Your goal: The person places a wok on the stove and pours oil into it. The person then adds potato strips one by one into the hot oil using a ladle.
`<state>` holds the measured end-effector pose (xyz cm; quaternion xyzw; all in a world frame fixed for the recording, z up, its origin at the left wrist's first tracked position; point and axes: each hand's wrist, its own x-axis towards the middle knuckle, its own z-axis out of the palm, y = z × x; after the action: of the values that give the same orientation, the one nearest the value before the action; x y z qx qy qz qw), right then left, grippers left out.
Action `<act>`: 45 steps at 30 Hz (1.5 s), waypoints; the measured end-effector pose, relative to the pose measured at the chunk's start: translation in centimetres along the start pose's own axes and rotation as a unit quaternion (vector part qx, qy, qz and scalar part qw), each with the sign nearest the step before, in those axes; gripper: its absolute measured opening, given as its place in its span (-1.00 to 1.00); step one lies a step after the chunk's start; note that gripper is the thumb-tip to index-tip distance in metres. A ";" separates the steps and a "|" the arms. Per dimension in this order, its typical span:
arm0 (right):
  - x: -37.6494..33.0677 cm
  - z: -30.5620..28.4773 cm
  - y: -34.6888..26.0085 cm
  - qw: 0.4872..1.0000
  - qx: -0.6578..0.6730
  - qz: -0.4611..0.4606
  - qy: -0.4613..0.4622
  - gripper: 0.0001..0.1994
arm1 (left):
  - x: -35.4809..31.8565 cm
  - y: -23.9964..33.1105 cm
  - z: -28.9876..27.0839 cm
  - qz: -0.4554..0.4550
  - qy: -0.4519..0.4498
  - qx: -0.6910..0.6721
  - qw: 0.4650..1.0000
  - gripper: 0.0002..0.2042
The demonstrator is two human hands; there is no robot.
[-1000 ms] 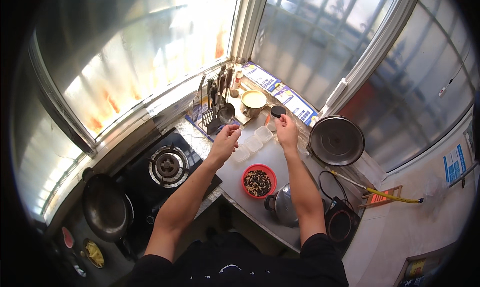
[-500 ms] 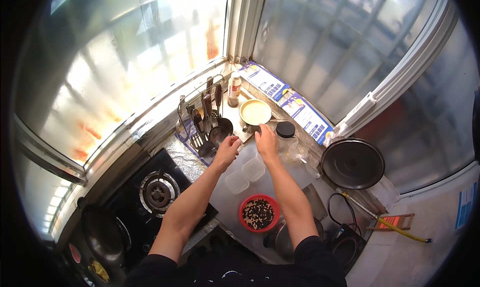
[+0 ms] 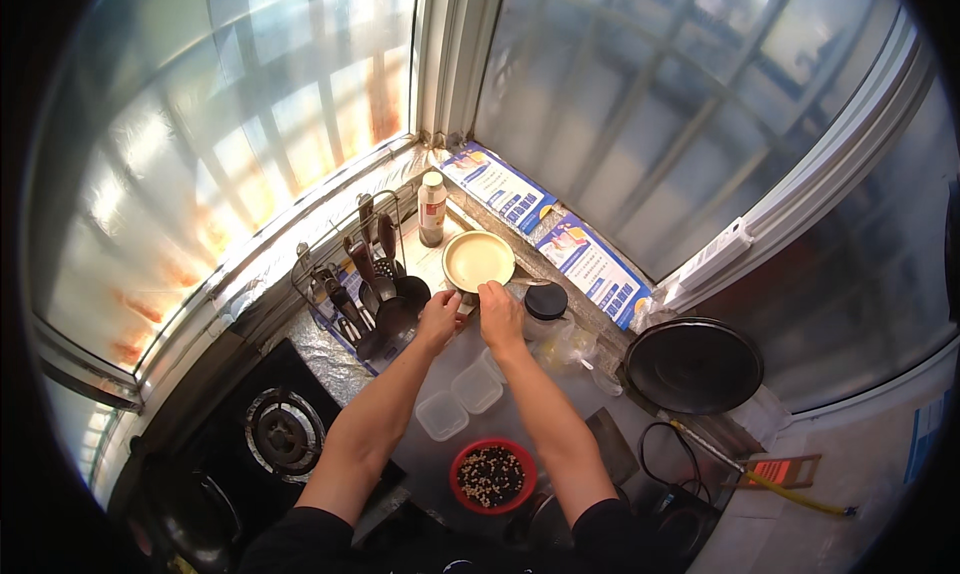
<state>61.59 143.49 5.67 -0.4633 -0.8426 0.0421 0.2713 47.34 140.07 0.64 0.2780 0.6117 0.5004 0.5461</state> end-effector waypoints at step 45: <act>-18.3 -22.5 -25.5 0.561 0.781 0.250 0.116 -0.87 | -33.2 2.5 -12.9 0.100 0.133 0.178 0.970 -0.46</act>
<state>61.16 110.30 25.34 -0.2633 -0.2928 0.6955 0.6010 42.91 107.47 14.61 0.3615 0.7274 0.4679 0.3482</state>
